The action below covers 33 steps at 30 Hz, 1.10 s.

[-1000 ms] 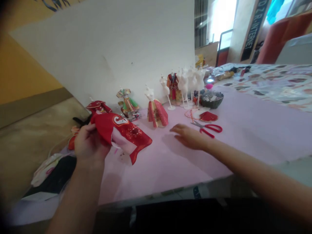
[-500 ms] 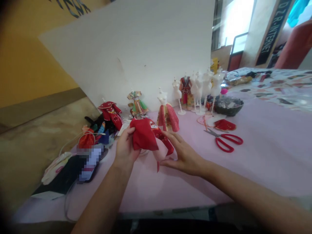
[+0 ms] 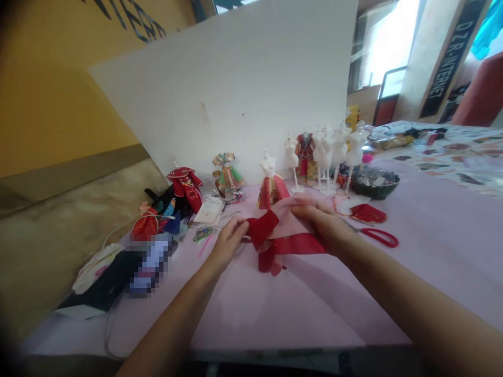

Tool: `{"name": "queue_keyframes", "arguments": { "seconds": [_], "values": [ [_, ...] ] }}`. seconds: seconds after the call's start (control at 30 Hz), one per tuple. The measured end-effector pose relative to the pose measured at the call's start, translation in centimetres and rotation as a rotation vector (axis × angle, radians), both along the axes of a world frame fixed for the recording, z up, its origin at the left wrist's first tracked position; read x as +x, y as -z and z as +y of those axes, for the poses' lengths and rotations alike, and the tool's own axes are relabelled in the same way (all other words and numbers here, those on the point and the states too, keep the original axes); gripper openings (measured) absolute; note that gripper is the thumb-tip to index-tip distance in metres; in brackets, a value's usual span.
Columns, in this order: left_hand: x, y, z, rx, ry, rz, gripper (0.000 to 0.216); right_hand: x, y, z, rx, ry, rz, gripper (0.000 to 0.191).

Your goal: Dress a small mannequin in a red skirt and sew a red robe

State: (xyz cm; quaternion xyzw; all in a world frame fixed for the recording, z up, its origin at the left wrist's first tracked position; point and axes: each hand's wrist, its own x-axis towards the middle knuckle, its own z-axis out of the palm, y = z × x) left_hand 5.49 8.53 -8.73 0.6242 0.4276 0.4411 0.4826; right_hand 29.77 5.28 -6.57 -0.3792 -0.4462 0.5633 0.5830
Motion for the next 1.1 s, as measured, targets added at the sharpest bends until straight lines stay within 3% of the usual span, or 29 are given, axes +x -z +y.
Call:
{"name": "queue_keyframes", "arguments": {
  "seconds": [0.1, 0.17, 0.27, 0.33, 0.53, 0.73, 0.97, 1.1],
  "values": [
    [1.1, -0.8, -1.0, 0.228, 0.019, 0.07, 0.037, 0.1, -1.1, -0.3, 0.046, -0.068, 0.011, 0.009],
    [2.0, -1.9, -1.8, 0.304, 0.187, 0.062, 0.047, 0.2, -1.8, -0.4, 0.077, -0.089, 0.0, 0.007],
    [3.1, -3.3, -2.8, 0.29, 0.448, 0.016, 0.061, 0.2, -2.9, -0.5, 0.023, -0.046, 0.022, 0.011],
    [3.5, -3.6, -3.3, 0.236, 0.51, 0.016, 0.063, 0.3, -3.7, -0.7, -0.009, 0.003, 0.055, 0.014],
    [2.7, -2.7, -3.8, 0.253, 0.399, 0.107, 0.055, 1.6, -5.0, -1.5, -0.027, 0.113, 0.113, 0.01],
    [0.7, -1.9, -3.6, 0.231, 0.308, 0.093, 0.026, 3.8, -4.4, -2.4, -0.031, 0.18, 0.119, 0.016],
    [-1.9, -1.3, -2.4, 0.196, -0.027, -0.309, 0.022, 6.1, -3.4, -4.8, -0.174, 0.35, -0.002, 0.013],
    [-2.7, -3.0, -2.6, 0.201, -0.123, -0.49, 0.027, 7.0, -1.6, -6.7, -0.303, 0.358, -0.106, 0.017]
  ]
}}
